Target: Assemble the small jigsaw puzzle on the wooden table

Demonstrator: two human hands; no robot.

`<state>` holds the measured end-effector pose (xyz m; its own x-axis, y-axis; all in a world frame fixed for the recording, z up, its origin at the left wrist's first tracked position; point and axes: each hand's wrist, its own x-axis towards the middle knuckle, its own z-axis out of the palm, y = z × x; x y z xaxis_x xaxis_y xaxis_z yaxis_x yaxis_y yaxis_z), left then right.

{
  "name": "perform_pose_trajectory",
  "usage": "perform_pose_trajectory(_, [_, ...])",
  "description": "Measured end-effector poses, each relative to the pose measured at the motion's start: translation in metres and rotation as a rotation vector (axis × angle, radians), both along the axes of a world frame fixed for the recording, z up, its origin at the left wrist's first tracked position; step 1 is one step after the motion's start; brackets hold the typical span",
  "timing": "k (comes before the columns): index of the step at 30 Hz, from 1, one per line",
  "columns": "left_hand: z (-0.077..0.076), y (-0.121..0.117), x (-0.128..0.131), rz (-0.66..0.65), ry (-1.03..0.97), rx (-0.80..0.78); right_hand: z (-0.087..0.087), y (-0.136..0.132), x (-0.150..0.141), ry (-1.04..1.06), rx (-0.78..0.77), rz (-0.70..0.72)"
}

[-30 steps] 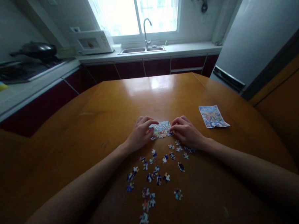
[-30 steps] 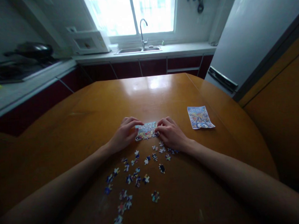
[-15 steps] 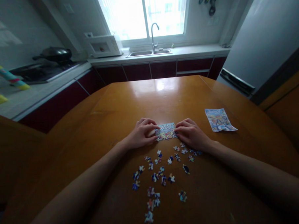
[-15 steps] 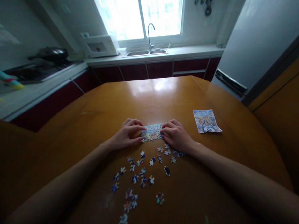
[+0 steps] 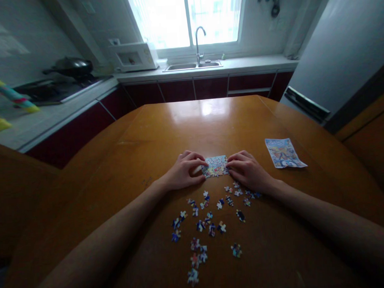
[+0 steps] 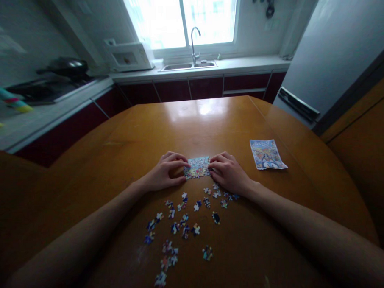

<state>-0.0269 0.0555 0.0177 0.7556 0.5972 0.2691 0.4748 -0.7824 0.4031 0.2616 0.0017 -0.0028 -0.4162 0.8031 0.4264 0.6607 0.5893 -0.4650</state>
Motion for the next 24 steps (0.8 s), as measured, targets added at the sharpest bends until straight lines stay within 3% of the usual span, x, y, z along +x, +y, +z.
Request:
perform_pose_trajectory(16, [-0.0039, 0.001, 0.0032, 0.024, -0.004, 0.024, -0.0028, 0.0045, 0.001, -0.005, 0.003, -0.034])
perform_pose_trajectory(24, [-0.0049, 0.0038, 0.0016, 0.04, -0.081, 0.013, -0.0032, 0.0056, 0.0033, 0.136, 0.079, -0.095])
